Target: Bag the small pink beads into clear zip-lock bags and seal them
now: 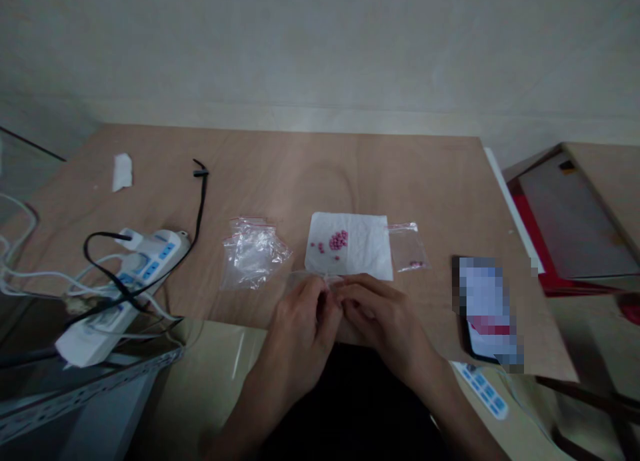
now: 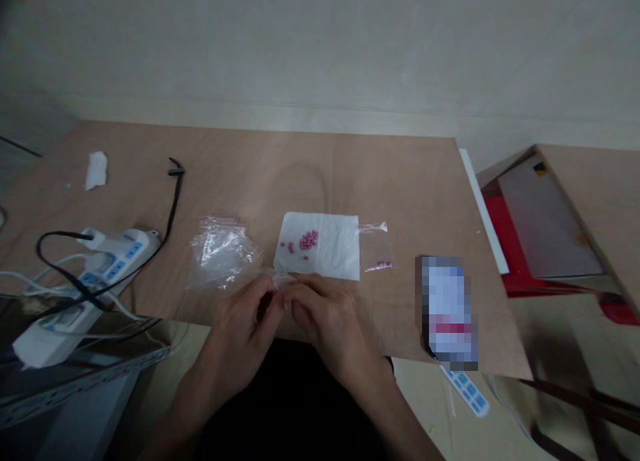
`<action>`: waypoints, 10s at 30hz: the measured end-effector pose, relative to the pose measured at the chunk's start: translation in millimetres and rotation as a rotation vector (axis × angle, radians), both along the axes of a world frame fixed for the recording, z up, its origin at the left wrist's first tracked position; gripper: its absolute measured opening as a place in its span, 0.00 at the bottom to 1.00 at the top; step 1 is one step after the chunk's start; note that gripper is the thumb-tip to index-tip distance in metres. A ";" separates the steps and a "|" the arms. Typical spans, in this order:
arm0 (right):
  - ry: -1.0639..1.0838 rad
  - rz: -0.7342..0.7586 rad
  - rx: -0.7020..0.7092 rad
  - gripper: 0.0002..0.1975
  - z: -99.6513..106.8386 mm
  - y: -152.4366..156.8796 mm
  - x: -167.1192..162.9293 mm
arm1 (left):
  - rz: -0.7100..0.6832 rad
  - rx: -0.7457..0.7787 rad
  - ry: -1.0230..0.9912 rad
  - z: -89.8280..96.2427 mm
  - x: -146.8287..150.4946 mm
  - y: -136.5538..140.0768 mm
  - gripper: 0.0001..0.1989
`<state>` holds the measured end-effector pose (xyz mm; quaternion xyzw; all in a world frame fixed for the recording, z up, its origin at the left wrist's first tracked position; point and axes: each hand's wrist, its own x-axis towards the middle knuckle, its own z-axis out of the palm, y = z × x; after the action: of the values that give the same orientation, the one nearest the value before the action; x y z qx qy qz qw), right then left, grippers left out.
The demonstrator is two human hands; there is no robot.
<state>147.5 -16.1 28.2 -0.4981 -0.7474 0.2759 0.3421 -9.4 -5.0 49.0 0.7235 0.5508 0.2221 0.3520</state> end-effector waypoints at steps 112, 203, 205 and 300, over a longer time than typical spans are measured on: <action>-0.048 0.048 0.032 0.07 7.2 22.6 -50.8 | 0.119 0.340 -0.177 -62.2 -28.6 22.0 0.09; 0.665 -0.407 -0.313 0.04 -4.7 -4.4 5.4 | 0.002 -0.199 -0.574 -22.8 6.8 17.4 0.09; 0.686 -0.388 -0.394 0.05 -5.5 -2.4 5.9 | -0.059 -0.210 -0.538 -21.7 6.3 17.7 0.10; -0.547 0.004 0.017 0.09 -54.6 105.6 -41.7 | 0.115 0.354 0.104 -66.9 -53.3 15.6 0.11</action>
<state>105.8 89.5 -26.4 -0.5497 -0.8154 0.1256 0.1309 -62.7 10.6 -17.9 0.7519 0.5610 0.2975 0.1771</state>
